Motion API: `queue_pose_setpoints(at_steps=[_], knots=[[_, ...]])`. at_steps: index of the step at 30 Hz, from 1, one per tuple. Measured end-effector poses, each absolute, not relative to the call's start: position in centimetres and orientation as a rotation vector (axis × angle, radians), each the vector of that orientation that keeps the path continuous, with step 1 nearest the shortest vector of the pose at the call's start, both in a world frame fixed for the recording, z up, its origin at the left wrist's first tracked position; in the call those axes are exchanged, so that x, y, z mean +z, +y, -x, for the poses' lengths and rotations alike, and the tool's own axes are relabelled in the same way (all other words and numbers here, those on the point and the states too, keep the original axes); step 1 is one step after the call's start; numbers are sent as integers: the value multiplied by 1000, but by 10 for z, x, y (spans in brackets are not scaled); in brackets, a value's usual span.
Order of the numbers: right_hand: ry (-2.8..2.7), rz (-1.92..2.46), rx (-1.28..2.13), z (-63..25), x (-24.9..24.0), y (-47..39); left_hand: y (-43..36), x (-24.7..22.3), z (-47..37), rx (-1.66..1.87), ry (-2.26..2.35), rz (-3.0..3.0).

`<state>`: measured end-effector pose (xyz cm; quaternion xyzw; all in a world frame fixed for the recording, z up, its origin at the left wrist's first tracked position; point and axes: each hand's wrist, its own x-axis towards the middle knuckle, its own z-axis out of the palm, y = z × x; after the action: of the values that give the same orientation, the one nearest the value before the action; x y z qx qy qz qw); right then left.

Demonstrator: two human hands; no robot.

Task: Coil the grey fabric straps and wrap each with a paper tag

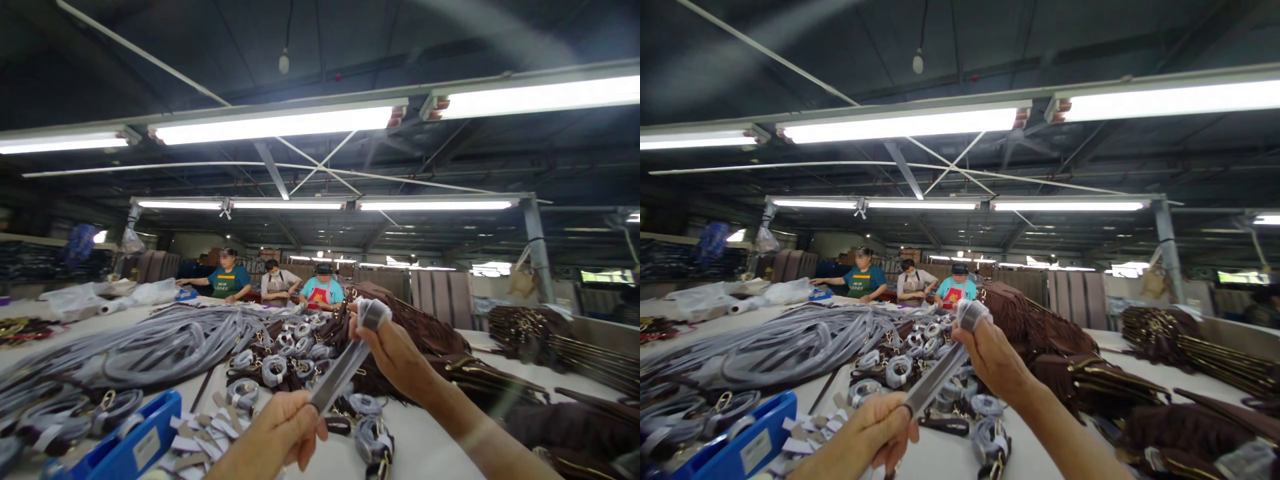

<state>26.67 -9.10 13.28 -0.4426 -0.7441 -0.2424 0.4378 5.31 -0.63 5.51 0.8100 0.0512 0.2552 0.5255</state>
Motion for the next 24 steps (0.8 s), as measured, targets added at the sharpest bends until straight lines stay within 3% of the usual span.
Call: queue_pose_setpoints(at_steps=[7,10,13,16,18,20,22,24], knots=[[-2184,1253,-897,-257,98,-91,-3,73,-27,462,99,-1743],[-2338,1572,-819,-234,85,-110,13,79,-15,258,174,-1857],[-2430,1867,-101,-220,85,-131,23,85,-12,58,232,-1970],[-2145,1453,974,-219,94,-143,16,93,-17,116,179,-1989],[-1786,1041,1417,-220,103,-143,3,96,-23,408,140,-2084],[-1489,629,1710,-218,112,-137,-13,95,-31,1013,157,-2217],[-1324,345,1829,-211,122,-130,-28,86,-42,1650,224,-2254],[-1271,187,1853,-201,130,-123,-36,73,-58,1936,320,-2253]])
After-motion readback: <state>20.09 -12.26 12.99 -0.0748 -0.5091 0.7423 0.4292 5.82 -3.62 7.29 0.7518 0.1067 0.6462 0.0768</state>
